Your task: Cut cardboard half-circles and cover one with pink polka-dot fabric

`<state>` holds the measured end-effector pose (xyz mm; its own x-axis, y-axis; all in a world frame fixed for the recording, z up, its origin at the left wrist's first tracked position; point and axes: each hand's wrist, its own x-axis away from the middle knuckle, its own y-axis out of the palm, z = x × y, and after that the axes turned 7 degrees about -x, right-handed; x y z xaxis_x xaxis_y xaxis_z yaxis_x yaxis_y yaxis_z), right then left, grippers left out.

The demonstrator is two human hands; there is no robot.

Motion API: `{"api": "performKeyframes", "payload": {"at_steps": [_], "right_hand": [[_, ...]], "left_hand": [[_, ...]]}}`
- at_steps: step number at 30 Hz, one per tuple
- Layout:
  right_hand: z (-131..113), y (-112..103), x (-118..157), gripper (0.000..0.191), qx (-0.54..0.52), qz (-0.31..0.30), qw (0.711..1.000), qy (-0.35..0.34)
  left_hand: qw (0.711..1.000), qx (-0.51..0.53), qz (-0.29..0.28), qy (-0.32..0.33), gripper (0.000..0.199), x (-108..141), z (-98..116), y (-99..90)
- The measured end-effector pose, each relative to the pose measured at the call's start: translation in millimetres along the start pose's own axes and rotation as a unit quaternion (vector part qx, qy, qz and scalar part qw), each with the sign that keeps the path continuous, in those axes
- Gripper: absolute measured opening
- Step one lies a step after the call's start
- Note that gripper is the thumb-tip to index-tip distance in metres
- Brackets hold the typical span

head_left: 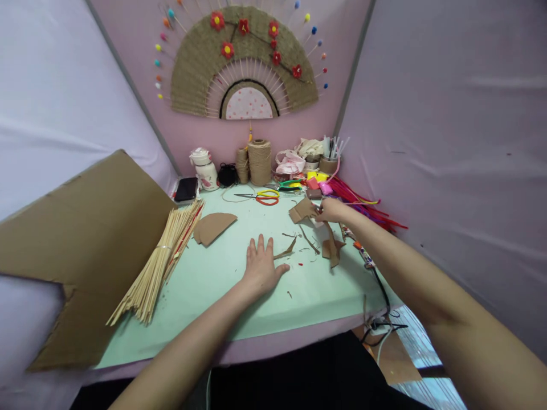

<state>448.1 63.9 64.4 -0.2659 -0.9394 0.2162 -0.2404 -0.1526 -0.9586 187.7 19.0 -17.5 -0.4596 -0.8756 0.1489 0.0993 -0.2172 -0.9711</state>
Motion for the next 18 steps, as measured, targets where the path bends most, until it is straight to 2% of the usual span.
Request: {"api": "performKeyframes", "payload": {"at_steps": [3,6,8,10,12,16,18], "right_hand": [[12,-32,25,0.025,-0.018,0.058,0.998,-0.015],[23,-59,59,0.029,-0.084,0.12,0.989,-0.035],[30,-69,81,0.029,-0.15,0.146,0.976,-0.053],[36,-72,100,0.031,-0.189,0.155,0.968,-0.056],[42,-70,114,0.034,-0.213,0.153,0.963,-0.059],[52,-62,128,0.041,-0.266,0.159,0.948,-0.071],[56,-59,132,0.041,-0.286,0.161,0.941,-0.076]], "left_hand": [[0.999,0.0,0.013,0.039,0.108,-42,4,-4.7],[0.986,-0.006,0.0,0.165,0.114,-84,14,-13.7],[0.96,-0.013,-0.024,0.278,0.099,-99,24,-15.3],[0.929,-0.021,-0.041,0.367,0.083,-101,37,-11.3],[0.915,-0.015,-0.036,0.402,0.083,-92,51,-3.7],[0.936,0.035,0.001,0.351,0.106,-68,80,9.2],[0.937,0.04,0.001,0.347,0.101,-59,94,11.8]]}}
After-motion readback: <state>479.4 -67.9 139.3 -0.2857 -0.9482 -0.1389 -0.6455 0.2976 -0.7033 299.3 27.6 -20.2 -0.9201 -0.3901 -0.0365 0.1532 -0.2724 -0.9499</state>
